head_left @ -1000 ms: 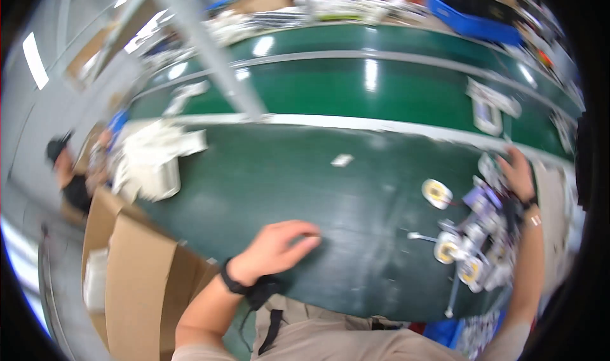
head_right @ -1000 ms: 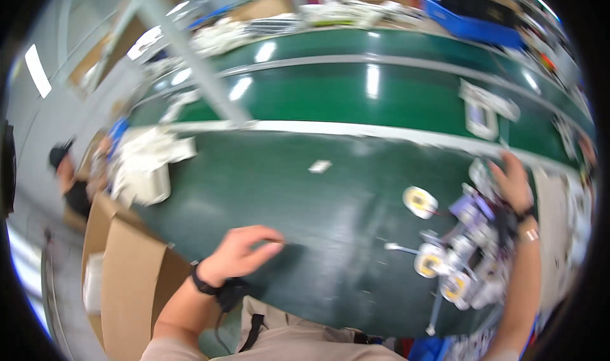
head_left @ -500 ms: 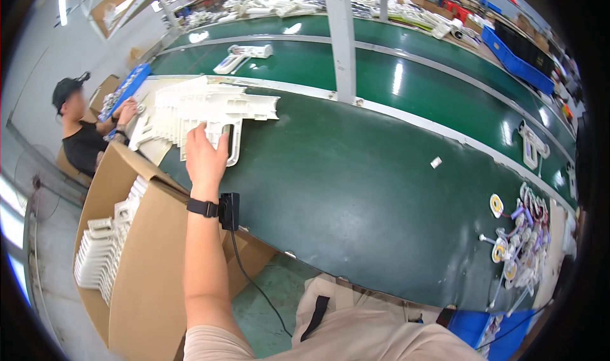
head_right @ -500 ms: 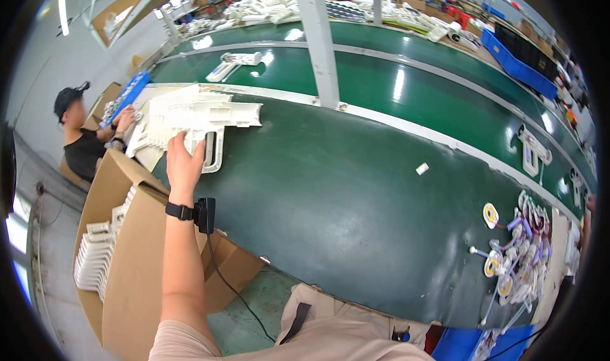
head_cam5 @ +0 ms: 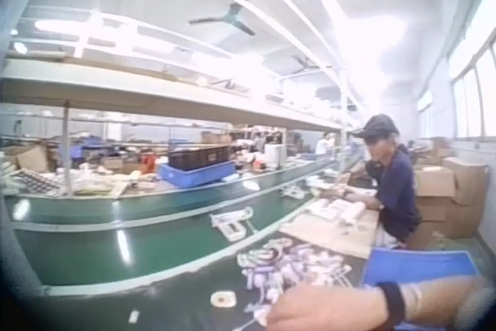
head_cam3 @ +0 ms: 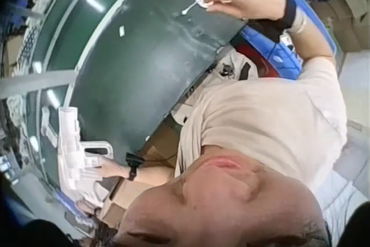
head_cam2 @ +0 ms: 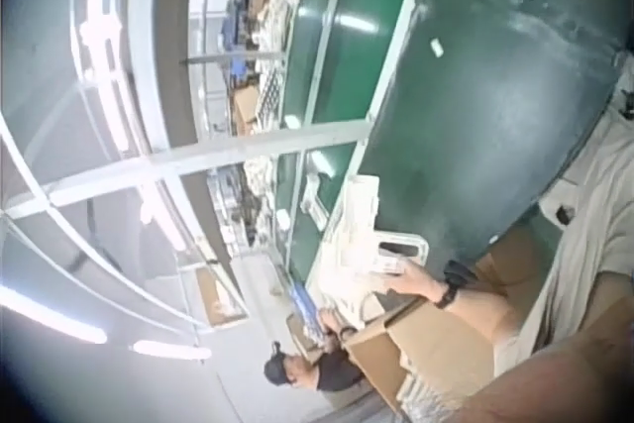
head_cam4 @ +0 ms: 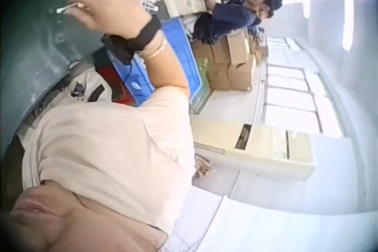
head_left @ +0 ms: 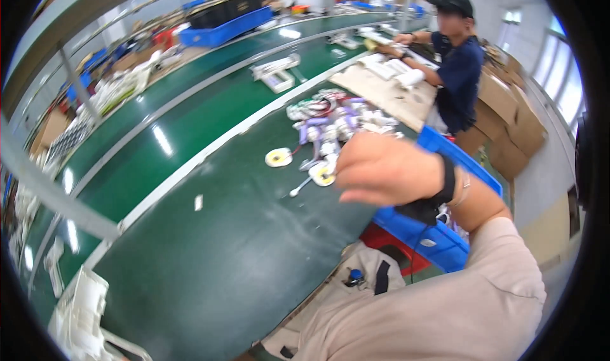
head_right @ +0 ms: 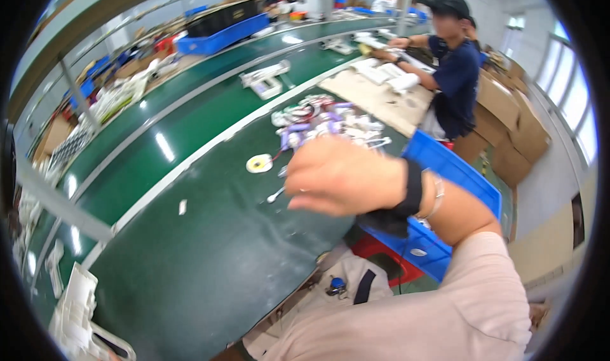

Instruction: Assemble internal electronic components and wiring into a white plastic housing on a factory production line.

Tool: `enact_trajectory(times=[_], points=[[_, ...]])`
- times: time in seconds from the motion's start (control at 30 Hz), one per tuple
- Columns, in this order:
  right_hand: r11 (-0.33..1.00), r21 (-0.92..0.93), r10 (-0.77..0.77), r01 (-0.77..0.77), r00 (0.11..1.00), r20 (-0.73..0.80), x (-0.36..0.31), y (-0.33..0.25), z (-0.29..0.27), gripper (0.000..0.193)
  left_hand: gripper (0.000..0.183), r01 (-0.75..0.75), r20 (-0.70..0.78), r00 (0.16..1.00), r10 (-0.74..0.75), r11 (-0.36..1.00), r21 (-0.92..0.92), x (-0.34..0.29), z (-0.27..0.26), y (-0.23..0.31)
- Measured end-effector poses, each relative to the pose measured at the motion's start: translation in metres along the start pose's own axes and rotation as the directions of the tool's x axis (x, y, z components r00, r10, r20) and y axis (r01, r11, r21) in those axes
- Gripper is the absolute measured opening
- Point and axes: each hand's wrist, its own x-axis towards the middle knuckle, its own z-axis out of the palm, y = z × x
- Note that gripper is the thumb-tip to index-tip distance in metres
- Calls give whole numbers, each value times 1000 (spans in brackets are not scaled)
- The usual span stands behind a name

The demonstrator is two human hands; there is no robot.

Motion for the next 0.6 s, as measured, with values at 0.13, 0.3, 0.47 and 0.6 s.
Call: enact_trajectory(times=[0.13,0.3,0.47,0.6], points=[[986,52,150,-158,979,137,-57,-16,29,16,38,727,765,605,-223,545,-417,3,17,69],[984,176,-27,32,999,-30,-47,-12,95,20,40,836,911,412,-8,402,-374,-8,42,160],[936,342,-61,78,996,-58,-48,-35,128,22,39,627,932,360,49,727,-280,-3,53,203],[914,405,12,7,999,-46,-95,-2,127,23,34,141,961,243,132,975,-169,-12,89,176]])
